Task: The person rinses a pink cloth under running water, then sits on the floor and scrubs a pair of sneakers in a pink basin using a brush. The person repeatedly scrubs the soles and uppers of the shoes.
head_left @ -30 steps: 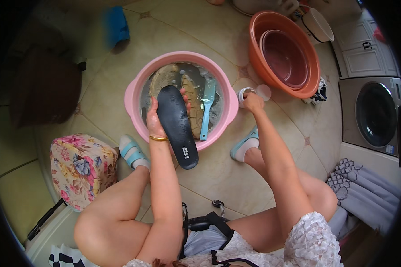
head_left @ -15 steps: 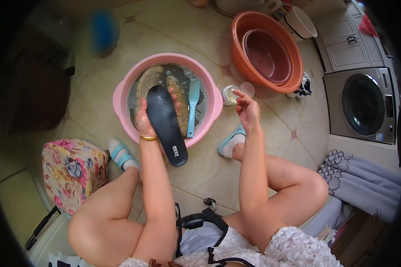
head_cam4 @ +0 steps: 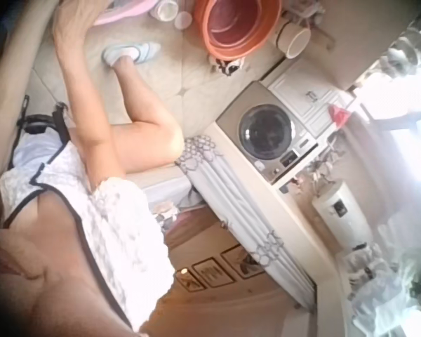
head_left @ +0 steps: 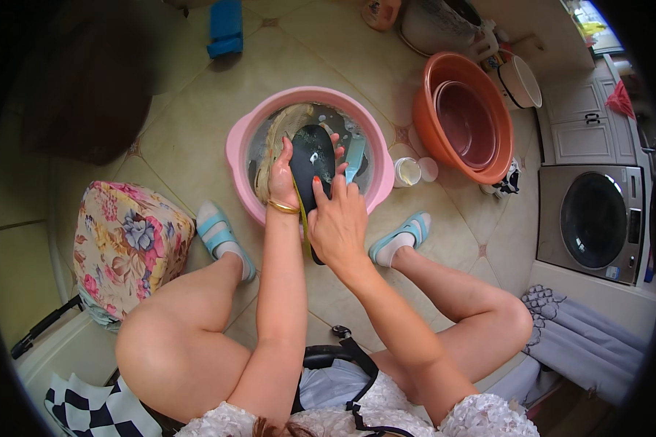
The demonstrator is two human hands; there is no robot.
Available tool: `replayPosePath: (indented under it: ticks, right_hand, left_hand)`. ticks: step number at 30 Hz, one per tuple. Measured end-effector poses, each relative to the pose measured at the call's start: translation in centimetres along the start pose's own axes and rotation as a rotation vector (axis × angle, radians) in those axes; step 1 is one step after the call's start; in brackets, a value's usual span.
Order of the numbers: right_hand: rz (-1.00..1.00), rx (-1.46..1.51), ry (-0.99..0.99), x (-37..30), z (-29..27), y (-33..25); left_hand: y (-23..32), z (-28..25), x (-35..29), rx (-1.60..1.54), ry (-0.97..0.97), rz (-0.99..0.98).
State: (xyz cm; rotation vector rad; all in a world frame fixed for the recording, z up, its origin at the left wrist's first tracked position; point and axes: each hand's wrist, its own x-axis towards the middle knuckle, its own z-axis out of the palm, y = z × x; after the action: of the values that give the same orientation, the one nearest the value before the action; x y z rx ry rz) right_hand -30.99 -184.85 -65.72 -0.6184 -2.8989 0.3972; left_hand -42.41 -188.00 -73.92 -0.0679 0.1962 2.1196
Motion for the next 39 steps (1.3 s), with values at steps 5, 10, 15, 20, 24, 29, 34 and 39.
replayPosePath:
  ticks: [5,10,15,20,24,29,34,39]
  right_hand:
    - [0.028,0.146,-0.032,-0.9,-2.4,-0.9]
    - [0.015,0.181,0.043,-0.8,-1.0,0.1]
    - [0.295,0.229,0.104,2.0,3.5,7.9]
    - [0.599,0.158,-0.165,4.6,9.0,11.2]
    - [0.698,0.133,-0.205,5.4,10.9,11.4]
    - [0.661,0.190,-0.108,5.2,7.7,9.8]
    - [0.807,0.535,-0.180,4.0,6.9,11.6]
    - [0.696,0.332,-0.153,2.5,4.9,9.6]
  left_hand:
    - [-0.1,-0.3,-0.1,-0.051,-0.010,0.035]
    - [0.0,-0.5,0.1,0.002,-0.005,0.055]
    - [1.2,-2.2,-0.7,-0.022,0.029,0.103]
    - [1.1,-3.5,-0.9,-0.075,0.044,0.070]
    - [0.8,-4.6,-0.7,-0.130,-0.008,0.070]
    - [0.9,-5.4,-0.8,-0.110,0.016,0.094]
    - [0.6,-4.7,-0.2,-0.083,0.002,0.057]
    - [0.8,-4.4,0.0,-0.068,0.031,0.060]
